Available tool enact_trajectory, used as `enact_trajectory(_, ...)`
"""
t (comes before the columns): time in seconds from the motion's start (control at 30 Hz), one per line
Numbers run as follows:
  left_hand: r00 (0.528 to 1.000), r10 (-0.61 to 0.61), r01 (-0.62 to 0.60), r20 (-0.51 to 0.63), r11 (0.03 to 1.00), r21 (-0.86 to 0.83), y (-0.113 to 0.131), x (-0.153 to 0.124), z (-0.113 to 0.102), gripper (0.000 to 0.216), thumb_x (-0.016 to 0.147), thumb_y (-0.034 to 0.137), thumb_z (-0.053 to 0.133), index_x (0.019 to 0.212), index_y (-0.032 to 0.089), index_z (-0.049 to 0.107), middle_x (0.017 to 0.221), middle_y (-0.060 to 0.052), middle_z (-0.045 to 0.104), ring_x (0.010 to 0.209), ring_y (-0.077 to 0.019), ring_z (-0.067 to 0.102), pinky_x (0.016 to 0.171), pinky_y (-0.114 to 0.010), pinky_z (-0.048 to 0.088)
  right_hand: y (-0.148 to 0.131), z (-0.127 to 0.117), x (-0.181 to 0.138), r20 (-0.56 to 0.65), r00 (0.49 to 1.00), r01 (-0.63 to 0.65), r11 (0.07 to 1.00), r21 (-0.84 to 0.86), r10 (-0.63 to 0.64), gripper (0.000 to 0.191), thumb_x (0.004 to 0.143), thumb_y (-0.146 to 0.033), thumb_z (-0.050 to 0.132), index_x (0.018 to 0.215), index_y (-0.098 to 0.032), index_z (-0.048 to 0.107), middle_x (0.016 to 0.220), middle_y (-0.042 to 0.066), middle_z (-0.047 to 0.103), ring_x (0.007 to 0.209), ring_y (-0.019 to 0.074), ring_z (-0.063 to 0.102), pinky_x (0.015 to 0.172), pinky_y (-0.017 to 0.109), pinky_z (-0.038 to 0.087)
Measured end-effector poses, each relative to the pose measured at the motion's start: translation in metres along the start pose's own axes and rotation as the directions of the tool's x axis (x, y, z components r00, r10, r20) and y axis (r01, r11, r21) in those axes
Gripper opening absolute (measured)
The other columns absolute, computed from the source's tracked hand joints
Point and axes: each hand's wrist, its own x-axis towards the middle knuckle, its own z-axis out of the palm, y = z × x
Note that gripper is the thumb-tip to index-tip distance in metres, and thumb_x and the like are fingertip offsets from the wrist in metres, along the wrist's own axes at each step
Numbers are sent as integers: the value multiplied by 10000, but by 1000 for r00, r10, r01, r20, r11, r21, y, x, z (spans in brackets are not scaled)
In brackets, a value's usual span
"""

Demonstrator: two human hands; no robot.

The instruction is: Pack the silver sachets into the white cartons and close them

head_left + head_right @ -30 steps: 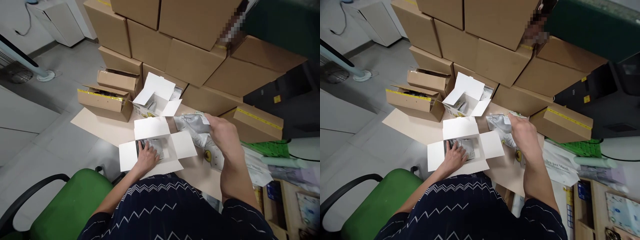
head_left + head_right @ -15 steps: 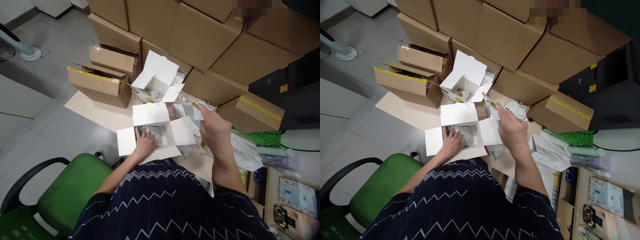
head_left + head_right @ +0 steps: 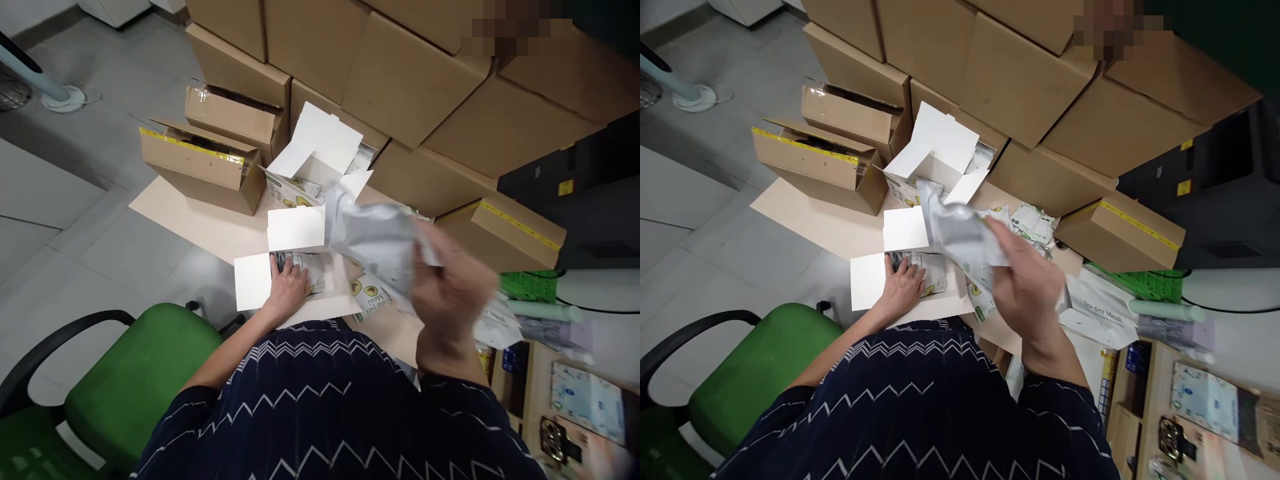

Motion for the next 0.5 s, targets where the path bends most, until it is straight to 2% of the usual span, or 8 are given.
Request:
enact_trajectory(0.03,1000,7,-7,0,1000,15,0,0,1,348,973,305,435,1185,196,688,1181,-154,699,1347,-418,443,1148,-768,60,-2,-5,-1,-31,999,-17,1000,-10,17,530,969,-221,333,1431,-323,574,1232,78,702,1100,263,670,876,423,560)
enact_trajectory(0.07,1000,15,-15,1,999,33,-1,0,1,349,972,319,444,1200,205,682,1180,-148,700,1346,-417,441,1152,-763,62,-5,-7,-1,-11,1000,0,1000,-7,-1,538,971,-221,329,1450,-326,552,1245,80,695,1100,262,670,872,422,560)
enact_trajectory(0.13,1000,23,-23,-1,998,59,-2,0,3,321,968,319,455,1140,210,704,1148,-140,708,1342,-413,445,1162,-750,60,-11,1,1,188,976,103,994,38,-108,559,966,-195,327,1484,-306,507,1249,87,689,1070,247,678,845,395,563)
enact_trajectory(0.2,1000,26,-26,-1,998,62,-3,1,4,289,961,282,456,1032,202,725,1118,-141,712,1334,-411,454,1166,-747,50,-18,24,7,452,873,175,983,62,-184,549,954,-140,343,1466,-234,516,1191,117,704,994,237,696,799,361,557)
enact_trajectory(0.27,999,31,-31,8,998,51,-5,1,4,273,946,237,461,977,189,728,1114,-149,711,1331,-414,460,1159,-759,42,-22,52,14,645,756,164,986,-22,-111,503,936,-70,344,1384,-151,556,1105,150,717,921,240,708,756,341,542)
enact_trajectory(0.3,999,34,-35,16,998,49,-6,1,5,272,940,220,460,974,182,727,1119,-154,709,1330,-417,461,1154,-766,46,-23,66,18,696,716,149,985,-84,-49,472,926,-40,339,1327,-118,574,1063,163,719,899,247,712,740,336,535)
enact_trajectory(0.37,999,39,-40,28,998,49,-7,0,5,283,936,203,450,993,169,725,1140,-164,702,1330,-420,462,1145,-773,61,-23,86,22,729,682,118,977,-179,51,417,916,-7,328,1231,-90,588,1008,179,721,894,262,716,728,331,525)
enact_trajectory(0.5,999,39,-40,27,998,38,-8,0,7,298,938,203,445,1060,165,714,1202,-170,682,1338,-420,458,1145,-770,75,-27,104,23,741,669,112,978,-173,55,388,915,-2,341,1216,-75,575,974,200,721,959,278,717,765,328,527)
